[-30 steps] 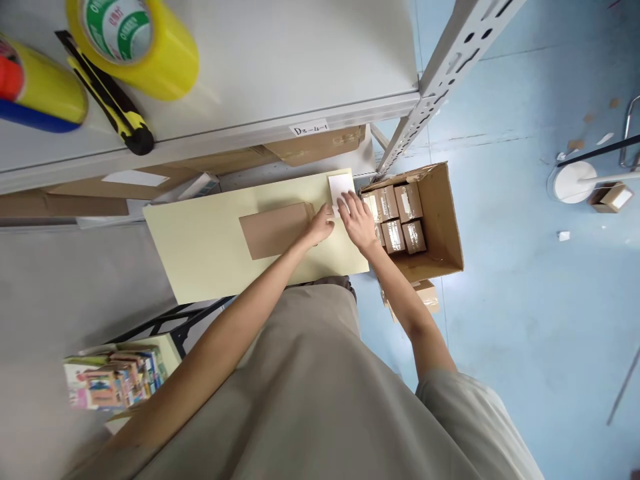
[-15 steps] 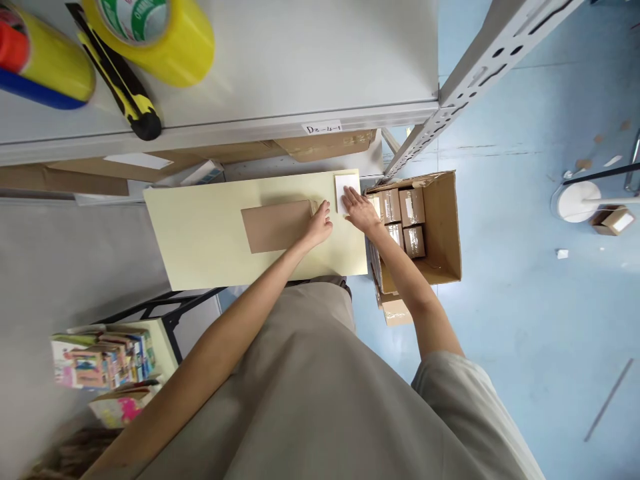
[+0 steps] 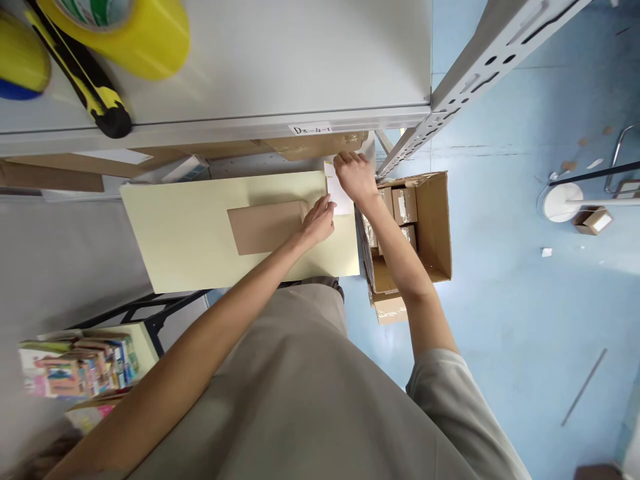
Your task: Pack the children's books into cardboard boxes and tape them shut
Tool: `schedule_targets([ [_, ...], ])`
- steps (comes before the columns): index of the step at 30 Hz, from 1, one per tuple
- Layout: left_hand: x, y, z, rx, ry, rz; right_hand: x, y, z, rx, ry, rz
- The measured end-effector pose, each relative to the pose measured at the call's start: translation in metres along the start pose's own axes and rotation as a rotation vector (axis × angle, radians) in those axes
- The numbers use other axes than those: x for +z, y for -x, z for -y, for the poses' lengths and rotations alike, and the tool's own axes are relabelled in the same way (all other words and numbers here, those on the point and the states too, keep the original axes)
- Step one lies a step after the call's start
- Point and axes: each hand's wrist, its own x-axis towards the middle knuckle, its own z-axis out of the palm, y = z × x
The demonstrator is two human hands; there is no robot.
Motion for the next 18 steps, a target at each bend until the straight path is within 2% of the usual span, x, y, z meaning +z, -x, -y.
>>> schedule_targets([
  [5,-0.013,-0.04,0.012,-0.008,0.007,-0.007,0.007,-0.034,-0.017,-0.113,-0.068,-0.108],
  [10,-0.026,-0.066,0.021,-0.012,0.046,0.001,0.005,-0.043,-0.008,-0.105,-0.09,-0.114],
  [15,-0.047,-0.068,-0.001,-0.104,-0.208,0.171,-0.02,-0.042,0.015,0.04,0.061,0.039],
  [18,-0.058,-0.063,-0.019,-0.128,-0.308,0.241,-0.026,-0.041,0.021,0.065,0.05,0.045],
])
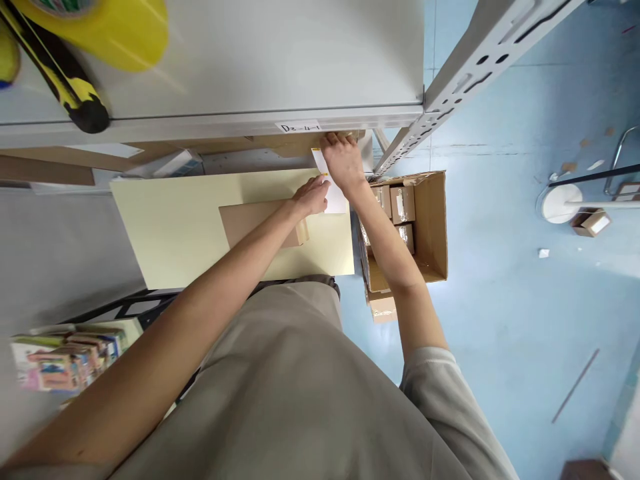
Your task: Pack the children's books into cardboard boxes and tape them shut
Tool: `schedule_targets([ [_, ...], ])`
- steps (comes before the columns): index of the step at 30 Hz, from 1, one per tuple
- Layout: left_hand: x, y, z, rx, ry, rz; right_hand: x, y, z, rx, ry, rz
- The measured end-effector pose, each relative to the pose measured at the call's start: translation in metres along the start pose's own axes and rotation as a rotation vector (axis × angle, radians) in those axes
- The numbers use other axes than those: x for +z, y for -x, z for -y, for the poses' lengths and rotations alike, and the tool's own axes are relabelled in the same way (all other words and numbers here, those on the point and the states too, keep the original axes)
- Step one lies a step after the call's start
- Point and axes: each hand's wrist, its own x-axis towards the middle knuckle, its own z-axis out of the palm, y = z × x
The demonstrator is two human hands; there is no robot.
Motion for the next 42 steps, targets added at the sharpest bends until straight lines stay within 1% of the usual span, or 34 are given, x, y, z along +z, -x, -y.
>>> schedule_targets([
  [3,-0.007,0.006,-0.008,-0.031,-0.044,0.036,-0.002,0.001,0.0,0.006,-0.056,-0.013],
  [9,-0.006,0.004,-0.015,-0.078,-0.087,0.039,-0.012,0.005,0.003,0.071,-0.184,0.075],
  [11,-0.005,0.003,-0.017,-0.088,-0.063,0.03,-0.013,0.007,0.004,0.074,-0.172,0.076],
  [15,-0.001,0.001,-0.015,-0.083,-0.058,0.011,-0.008,0.008,0.006,0.063,-0.066,0.059],
  [20,0.002,-0.006,-0.016,-0.112,-0.087,0.041,-0.002,0.007,0.005,0.076,-0.075,0.029],
  [23,0.0,-0.009,-0.02,-0.154,-0.078,0.065,-0.002,0.017,-0.008,0.154,-0.152,-0.086],
  [25,-0.003,-0.009,-0.023,-0.162,-0.08,0.08,-0.006,0.033,-0.019,0.266,-0.221,-0.191],
  [27,-0.007,-0.007,-0.027,-0.161,-0.079,0.095,-0.013,0.055,-0.026,0.407,-0.29,-0.313],
  [29,-0.008,-0.002,-0.031,-0.184,-0.046,0.102,-0.023,0.082,-0.022,0.521,-0.354,-0.46],
  [30,-0.007,0.002,-0.032,-0.197,-0.014,0.086,-0.027,0.096,-0.015,0.547,-0.385,-0.522],
  [32,-0.003,0.014,-0.033,-0.177,0.095,0.005,-0.032,0.123,0.005,0.55,-0.482,-0.596],
  [33,0.0,0.023,-0.031,-0.132,0.185,-0.054,-0.034,0.135,0.016,0.533,-0.57,-0.592],
  [35,0.006,0.049,-0.022,-0.01,0.443,-0.137,-0.032,0.157,0.036,0.527,-0.823,-0.523],
  [36,0.008,0.066,-0.015,0.039,0.594,-0.136,-0.03,0.167,0.043,0.54,-0.959,-0.466],
  [37,0.01,0.085,-0.006,0.065,0.746,-0.105,-0.028,0.176,0.048,0.565,-1.081,-0.408],
  [39,0.009,0.128,0.013,0.07,0.986,0.031,-0.023,0.191,0.053,0.627,-1.242,-0.307],
  [40,0.008,0.15,0.022,0.074,1.07,0.096,-0.021,0.196,0.054,0.652,-1.28,-0.271],
  [41,0.006,0.17,0.031,0.093,1.137,0.132,-0.02,0.2,0.056,0.668,-1.298,-0.244],
  [42,0.004,0.189,0.038,0.096,1.177,0.135,-0.019,0.203,0.058,0.672,-1.305,-0.219],
])
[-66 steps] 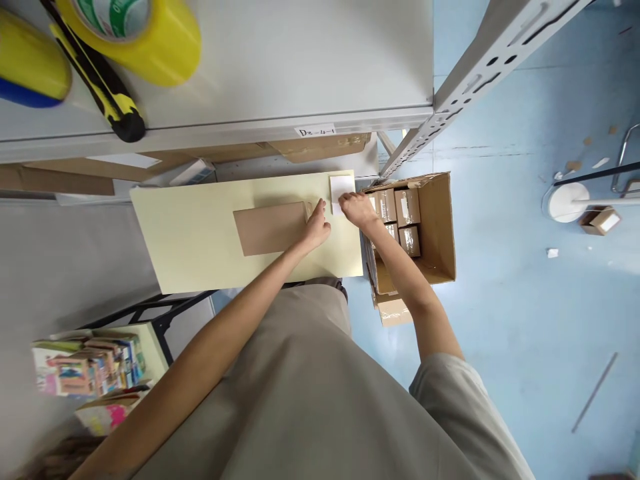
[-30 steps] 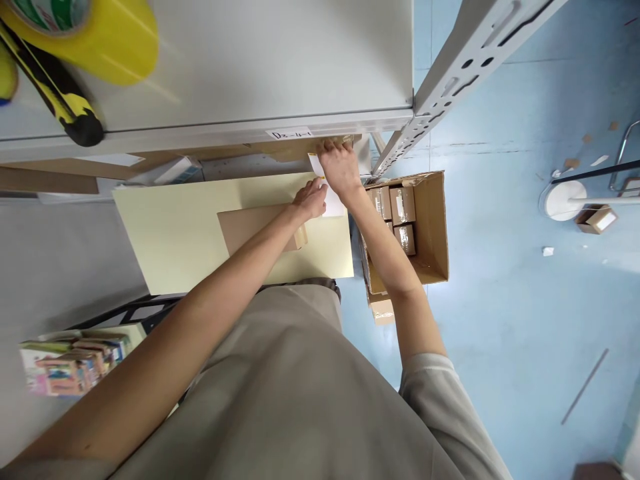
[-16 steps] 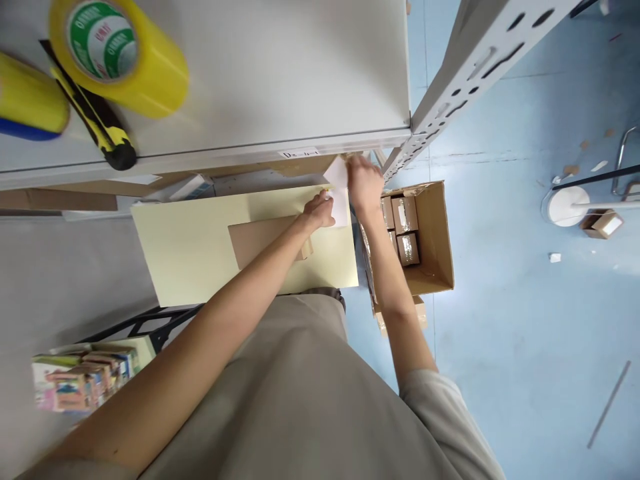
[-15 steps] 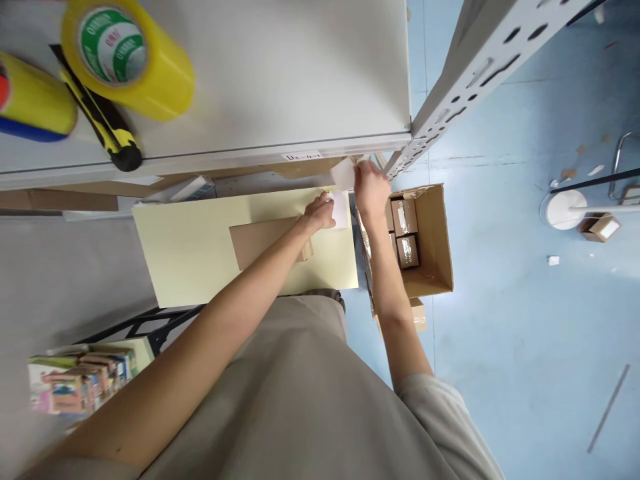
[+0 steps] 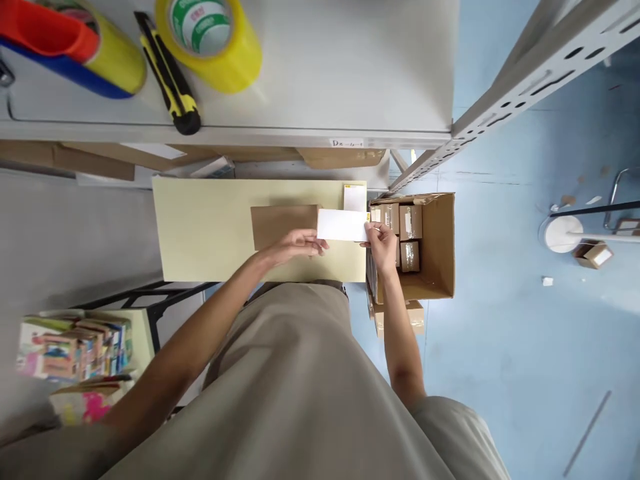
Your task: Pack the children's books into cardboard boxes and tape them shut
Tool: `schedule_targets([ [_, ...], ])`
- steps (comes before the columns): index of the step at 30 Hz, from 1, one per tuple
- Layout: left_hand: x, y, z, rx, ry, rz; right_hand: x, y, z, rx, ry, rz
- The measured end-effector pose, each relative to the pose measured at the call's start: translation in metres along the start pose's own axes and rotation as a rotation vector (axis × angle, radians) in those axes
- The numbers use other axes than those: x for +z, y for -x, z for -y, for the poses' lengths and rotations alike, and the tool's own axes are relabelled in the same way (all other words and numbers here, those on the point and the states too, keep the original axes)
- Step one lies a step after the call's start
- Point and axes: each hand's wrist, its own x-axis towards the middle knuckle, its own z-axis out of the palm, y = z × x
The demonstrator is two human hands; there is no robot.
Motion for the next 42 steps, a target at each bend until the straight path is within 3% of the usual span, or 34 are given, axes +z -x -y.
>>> schedule_targets([
  [3,-0.008,0.044,0.002,0.036,0.039,-0.098,0.008,0.008,0.001,0.014,0.02,0.062],
  [8,-0.018,0.078,0.008,0.098,0.028,-0.216,0.036,0.02,0.014,-0.008,0.087,0.137],
  [18,-0.057,0.13,0.028,0.15,0.014,-0.203,0.098,0.062,0.033,-0.07,0.196,0.151],
  [33,-0.17,0.224,0.083,0.207,0.124,-0.177,0.25,0.119,0.028,-0.063,0.329,0.142],
  [42,-0.221,0.264,0.116,0.22,0.166,-0.186,0.317,0.139,0.028,-0.064,0.38,0.158],
])
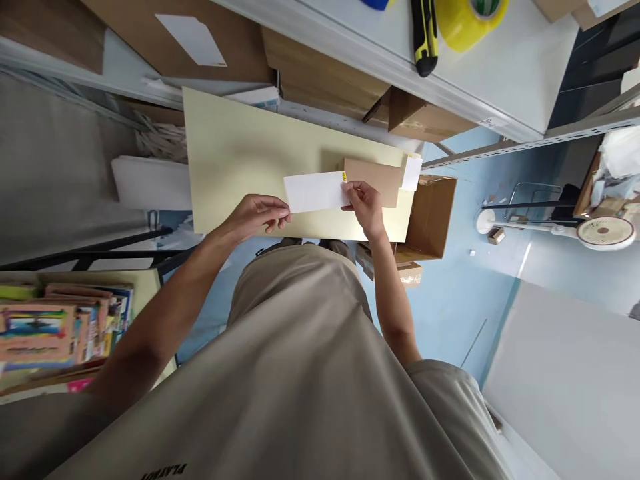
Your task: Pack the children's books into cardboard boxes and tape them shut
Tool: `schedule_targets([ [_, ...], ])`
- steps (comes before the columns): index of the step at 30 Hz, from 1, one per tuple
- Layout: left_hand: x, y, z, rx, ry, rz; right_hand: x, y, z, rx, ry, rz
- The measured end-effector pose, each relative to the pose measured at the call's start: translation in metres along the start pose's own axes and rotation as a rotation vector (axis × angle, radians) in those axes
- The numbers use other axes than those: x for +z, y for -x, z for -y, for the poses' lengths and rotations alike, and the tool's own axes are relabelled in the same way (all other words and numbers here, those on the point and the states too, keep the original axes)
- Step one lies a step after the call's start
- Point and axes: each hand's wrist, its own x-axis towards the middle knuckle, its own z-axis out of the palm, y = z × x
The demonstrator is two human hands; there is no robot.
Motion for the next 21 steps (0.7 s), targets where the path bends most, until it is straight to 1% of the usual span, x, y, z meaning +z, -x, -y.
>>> schedule_targets([
  [5,-0.02,0.012,0.007,0.001,0.052,-0.019,0.025,0.003,0.011,0.001,0.037,0.007],
  [10,-0.035,0.019,0.014,0.011,0.043,-0.017,0.044,-0.004,0.014,-0.014,0.074,0.017],
  [12,-0.04,0.021,0.015,0.022,0.033,-0.021,0.053,-0.005,0.015,-0.037,0.159,-0.011],
  [15,-0.047,0.024,0.014,0.049,0.016,-0.039,0.072,0.004,0.023,-0.144,0.372,-0.088],
  [16,-0.049,0.025,0.013,0.057,0.003,-0.041,0.079,0.011,0.028,-0.188,0.419,-0.074],
  [17,-0.05,0.026,0.011,0.064,-0.013,-0.039,0.086,0.019,0.033,-0.225,0.442,-0.03],
  [19,-0.053,0.028,0.009,0.073,-0.051,-0.029,0.1,0.037,0.045,-0.268,0.446,0.106],
  [21,-0.055,0.029,0.007,0.088,-0.092,-0.021,0.113,0.053,0.056,-0.279,0.464,0.195],
])
